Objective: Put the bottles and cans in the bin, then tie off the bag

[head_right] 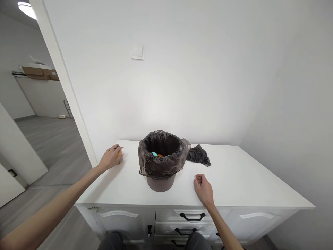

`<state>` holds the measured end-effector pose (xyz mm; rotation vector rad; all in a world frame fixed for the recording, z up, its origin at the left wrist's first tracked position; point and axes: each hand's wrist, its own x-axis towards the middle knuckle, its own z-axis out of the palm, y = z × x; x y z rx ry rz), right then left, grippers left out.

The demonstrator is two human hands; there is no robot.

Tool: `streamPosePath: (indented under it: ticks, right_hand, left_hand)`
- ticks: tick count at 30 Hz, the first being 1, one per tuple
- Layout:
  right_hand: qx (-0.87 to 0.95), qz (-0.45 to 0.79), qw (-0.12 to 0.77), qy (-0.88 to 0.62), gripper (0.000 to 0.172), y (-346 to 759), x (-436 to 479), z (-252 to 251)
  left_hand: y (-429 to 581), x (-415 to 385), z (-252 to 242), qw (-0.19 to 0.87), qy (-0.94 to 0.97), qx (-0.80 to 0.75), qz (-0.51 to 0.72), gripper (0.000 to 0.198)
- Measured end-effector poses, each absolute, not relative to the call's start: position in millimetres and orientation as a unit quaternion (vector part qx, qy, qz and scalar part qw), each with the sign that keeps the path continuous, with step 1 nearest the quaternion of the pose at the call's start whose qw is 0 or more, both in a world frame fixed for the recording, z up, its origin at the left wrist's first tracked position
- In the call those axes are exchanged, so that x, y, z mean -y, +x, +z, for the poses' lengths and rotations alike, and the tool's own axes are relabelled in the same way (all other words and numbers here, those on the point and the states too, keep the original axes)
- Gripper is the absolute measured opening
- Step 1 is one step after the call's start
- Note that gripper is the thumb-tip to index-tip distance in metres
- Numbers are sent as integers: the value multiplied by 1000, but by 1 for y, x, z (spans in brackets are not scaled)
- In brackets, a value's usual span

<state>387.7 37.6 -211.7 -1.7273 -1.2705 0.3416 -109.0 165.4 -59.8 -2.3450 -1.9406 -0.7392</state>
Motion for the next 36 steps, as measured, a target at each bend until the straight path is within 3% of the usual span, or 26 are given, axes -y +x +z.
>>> streamPosePath:
  ticks: [5,9,11,15,19,25,31,36]
  right_hand:
    - [516,145,466,-704,34,386,-37,-212]
    - [514,148,467,-704,35,386,-36,-211]
    - [515,149,467,-703,35,386,-35,-209]
    - [514,149,474,-699,35,386,-35,-208]
    - [511,149,479,-698,34,388,-35,-208]
    - [505,156,486,-696,31,381,-33,-200]
    - [485,184,496,-696,28,376,-25,-188]
    - [474,250,526,-660,35,369,-29,-169]
  left_hand:
    - [-103,-147,-35,8,-739,606,-293,53]
    - [-64,-128,23,27,-674,508,-536,56]
    - [-31,-116,52,-7,-673,432,-601,53]
    - [39,-98,75,-79,-744,355,-561,48]
    - [81,-99,56,-95,-801,351,-475,48]
    - [55,-100,27,-102,-762,398,-501,48]
    - [25,-86,16,-278,-691,480,-463,56]
    - [29,-72,11,-334,-709,432,-446,55]
